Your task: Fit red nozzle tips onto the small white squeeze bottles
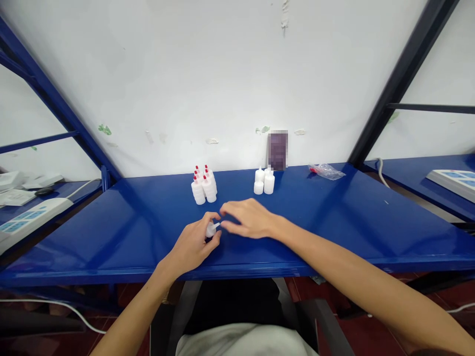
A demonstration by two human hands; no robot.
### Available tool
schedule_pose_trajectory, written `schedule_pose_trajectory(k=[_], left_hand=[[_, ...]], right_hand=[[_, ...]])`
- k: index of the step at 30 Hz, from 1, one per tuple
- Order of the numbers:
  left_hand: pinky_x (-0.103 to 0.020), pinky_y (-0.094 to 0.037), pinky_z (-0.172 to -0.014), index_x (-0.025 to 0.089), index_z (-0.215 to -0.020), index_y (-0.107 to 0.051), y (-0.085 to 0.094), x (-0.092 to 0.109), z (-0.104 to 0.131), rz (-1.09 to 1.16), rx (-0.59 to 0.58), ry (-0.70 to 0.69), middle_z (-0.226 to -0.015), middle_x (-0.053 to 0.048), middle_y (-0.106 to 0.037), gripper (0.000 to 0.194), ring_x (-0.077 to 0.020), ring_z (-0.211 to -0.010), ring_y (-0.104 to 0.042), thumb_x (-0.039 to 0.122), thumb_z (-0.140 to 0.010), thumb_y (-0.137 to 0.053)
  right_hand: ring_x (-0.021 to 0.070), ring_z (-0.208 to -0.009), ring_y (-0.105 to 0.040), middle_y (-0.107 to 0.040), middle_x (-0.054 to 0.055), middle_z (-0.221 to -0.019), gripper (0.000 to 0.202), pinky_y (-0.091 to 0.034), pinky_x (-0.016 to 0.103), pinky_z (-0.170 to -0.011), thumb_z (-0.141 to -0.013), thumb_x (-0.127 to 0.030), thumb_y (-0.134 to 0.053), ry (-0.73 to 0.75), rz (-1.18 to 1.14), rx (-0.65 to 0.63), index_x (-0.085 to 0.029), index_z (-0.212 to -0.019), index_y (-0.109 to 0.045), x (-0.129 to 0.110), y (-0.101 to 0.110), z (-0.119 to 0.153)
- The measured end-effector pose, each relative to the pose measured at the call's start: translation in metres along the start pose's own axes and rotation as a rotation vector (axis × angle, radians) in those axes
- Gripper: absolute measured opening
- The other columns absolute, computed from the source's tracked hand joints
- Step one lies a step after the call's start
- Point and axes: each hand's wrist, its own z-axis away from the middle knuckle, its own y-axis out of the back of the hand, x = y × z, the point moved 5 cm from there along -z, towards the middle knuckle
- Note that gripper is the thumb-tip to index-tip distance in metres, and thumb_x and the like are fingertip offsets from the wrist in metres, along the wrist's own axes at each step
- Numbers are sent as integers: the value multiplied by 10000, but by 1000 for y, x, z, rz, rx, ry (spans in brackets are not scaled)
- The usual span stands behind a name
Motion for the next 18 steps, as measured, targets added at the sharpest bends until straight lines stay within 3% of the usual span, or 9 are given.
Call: schedule_pose_trajectory(k=[3,6,9,12,15,18], left_hand=[[-282,-404,-640,220,-1059,-428,-2,-2,1,71,-2,11,-874,-2,-645,115,-191,-738,-635,294,-972,-443],[-297,-444,-681,219,-1197,-411,-2,-2,0,104,6,0,-908,-10,-628,261,-192,-770,-629,343,-976,-475],[-364,-485,-840,211,-1374,-333,0,-3,1,71,81,-5,-1066,-71,-574,435,-221,-963,-597,298,-974,-478],[-443,-458,-985,194,-1389,-356,0,-5,2,46,103,6,-1210,-124,-492,427,-239,-1119,-519,155,-965,-384],[-435,-447,-1041,224,-1427,-351,-4,-8,2,99,58,2,-1304,-122,-445,465,-221,-1181,-489,117,-974,-347],[-395,-448,-1059,248,-1457,-316,-5,-10,1,178,66,-9,-1323,-98,-475,486,-201,-1214,-504,183,-991,-438]], right_hand=[[147,-633,-512,-639,39,-827,249,-340,271,-611,-1004,-363,-383,81,-19,34,-187,-942,-548,-22,-17,-6],[142,-619,-501,-624,37,-796,258,-350,273,-621,-1012,-319,-347,91,-30,87,-192,-881,-529,-21,-15,-6],[147,-630,-521,-623,38,-785,251,-359,269,-622,-1006,-348,-362,-87,-58,217,-188,-907,-528,8,8,-2],[179,-705,-570,-665,65,-862,263,-360,279,-642,-996,-382,-388,-363,75,351,-182,-999,-560,51,38,9],[224,-765,-612,-699,74,-892,271,-344,295,-651,-979,-359,-411,-579,263,376,-191,-1115,-574,83,59,22],[262,-794,-641,-724,100,-916,333,-339,308,-644,-997,-351,-350,-700,356,336,-187,-1205,-553,97,65,29]])
